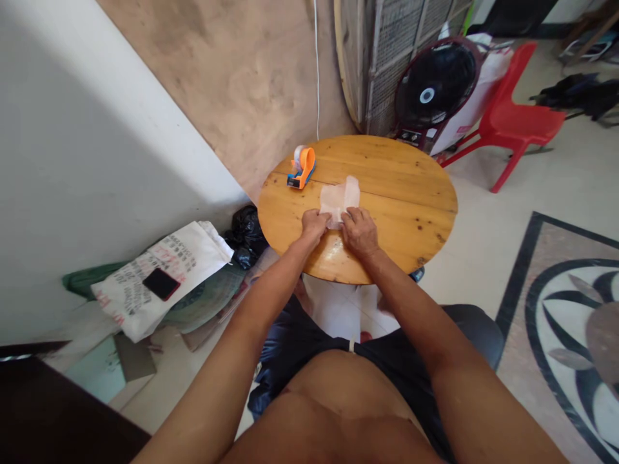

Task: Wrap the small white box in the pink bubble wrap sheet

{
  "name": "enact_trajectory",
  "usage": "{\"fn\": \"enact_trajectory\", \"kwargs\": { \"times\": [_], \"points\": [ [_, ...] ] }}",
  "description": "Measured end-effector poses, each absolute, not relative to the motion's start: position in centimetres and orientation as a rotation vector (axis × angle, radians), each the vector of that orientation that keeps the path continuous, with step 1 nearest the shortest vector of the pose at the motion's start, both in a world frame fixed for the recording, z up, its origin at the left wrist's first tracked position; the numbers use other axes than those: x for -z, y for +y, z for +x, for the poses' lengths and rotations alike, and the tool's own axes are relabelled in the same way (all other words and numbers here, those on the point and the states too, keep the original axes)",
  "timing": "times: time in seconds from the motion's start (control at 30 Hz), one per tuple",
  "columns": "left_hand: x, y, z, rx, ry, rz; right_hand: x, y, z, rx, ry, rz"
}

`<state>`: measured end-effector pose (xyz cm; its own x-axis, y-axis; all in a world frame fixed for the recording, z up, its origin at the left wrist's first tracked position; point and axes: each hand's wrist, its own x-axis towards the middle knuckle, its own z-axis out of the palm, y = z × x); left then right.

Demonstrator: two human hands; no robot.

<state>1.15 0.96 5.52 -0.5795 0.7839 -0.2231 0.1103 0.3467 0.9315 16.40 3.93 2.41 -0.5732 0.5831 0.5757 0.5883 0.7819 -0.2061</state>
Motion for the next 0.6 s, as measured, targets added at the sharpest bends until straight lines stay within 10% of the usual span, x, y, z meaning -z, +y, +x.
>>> {"fn": "enact_trajectory", "kwargs": {
  "times": [0.6],
  "points": [
    [-3.6,2.1,0.9,-1.162,2.149,1.144,-2.4,4.0,16.4,0.076,-2.327,-0.837]
  ]
}}
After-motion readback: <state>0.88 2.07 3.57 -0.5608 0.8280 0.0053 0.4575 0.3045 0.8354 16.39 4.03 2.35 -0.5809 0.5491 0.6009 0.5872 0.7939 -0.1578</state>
